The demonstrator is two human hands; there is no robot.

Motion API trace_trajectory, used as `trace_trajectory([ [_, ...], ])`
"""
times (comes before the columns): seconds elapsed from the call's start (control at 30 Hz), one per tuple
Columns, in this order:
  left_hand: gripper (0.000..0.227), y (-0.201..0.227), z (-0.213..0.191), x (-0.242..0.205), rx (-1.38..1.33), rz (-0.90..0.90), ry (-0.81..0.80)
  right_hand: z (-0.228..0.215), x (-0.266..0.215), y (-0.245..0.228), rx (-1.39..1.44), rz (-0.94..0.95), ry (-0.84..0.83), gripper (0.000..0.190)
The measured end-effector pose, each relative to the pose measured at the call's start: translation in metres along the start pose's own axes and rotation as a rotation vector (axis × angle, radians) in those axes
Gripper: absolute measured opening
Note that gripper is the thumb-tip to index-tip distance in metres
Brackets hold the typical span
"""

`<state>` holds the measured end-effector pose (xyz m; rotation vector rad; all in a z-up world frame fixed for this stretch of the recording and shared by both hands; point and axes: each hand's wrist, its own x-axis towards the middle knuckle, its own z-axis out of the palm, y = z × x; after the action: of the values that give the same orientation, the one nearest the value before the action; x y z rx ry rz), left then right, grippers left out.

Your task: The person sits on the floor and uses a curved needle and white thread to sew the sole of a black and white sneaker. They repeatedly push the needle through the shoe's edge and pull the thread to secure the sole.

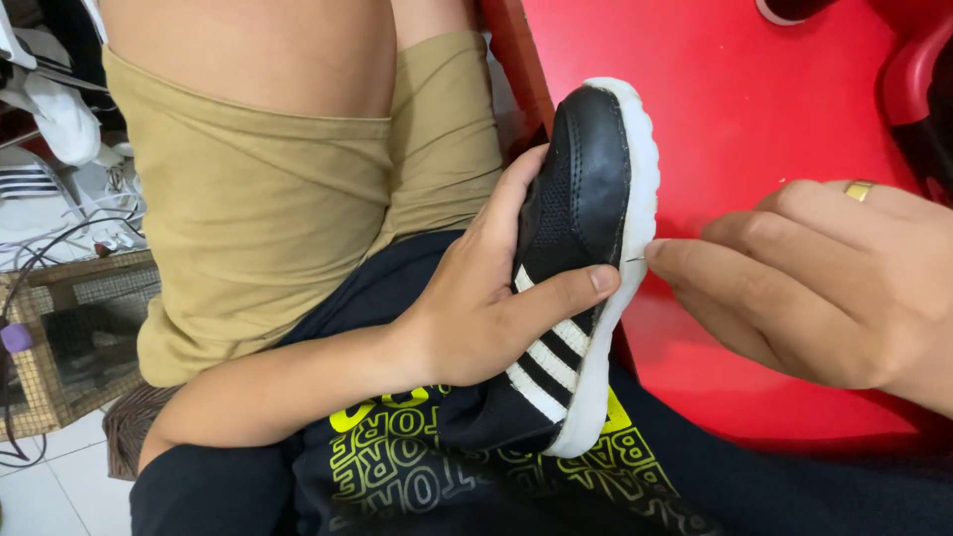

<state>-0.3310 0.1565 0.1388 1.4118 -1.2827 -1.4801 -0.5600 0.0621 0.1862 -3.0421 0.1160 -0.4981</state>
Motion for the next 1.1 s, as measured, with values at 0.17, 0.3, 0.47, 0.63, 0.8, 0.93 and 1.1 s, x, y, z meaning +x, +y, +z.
trace_trajectory([
  [0.17, 0.084, -0.0024, 0.0006, -0.0012, -0.029, 0.046, -0.001, 0.0069, -0.0065, -0.0003, -0.081, -0.019, -0.002, 0.013],
  [0.3, 0.082, -0.001, 0.0008, -0.0014, -0.045, 0.062, -0.006, 0.0064, -0.008, -0.0006, -0.087, -0.016, -0.005, 0.013],
  [0.47, 0.084, -0.0005, 0.0012, -0.0014, -0.02, 0.054, -0.008, 0.0045, -0.0085, -0.0021, -0.1, 0.013, -0.029, 0.015],
  [0.63, 0.084, 0.0002, 0.0018, -0.0012, -0.004, 0.064, -0.005, 0.0047, -0.0077, -0.0054, -0.088, 0.085, -0.037, 0.012],
  [0.8, 0.085, -0.0001, 0.0021, -0.001, 0.012, 0.062, -0.006, 0.0065, -0.0051, -0.0072, 0.053, 0.186, -0.005, 0.01],
  [0.93, 0.087, -0.0003, 0.0023, -0.0012, 0.021, 0.051, -0.002, 0.0051, -0.0061, -0.0078, 0.06, 0.183, -0.012, 0.011],
  [1.1, 0.085, 0.0005, 0.0021, -0.0013, 0.035, 0.061, -0.003, 0.0044, -0.009, -0.0055, -0.067, 0.114, -0.039, 0.013],
])
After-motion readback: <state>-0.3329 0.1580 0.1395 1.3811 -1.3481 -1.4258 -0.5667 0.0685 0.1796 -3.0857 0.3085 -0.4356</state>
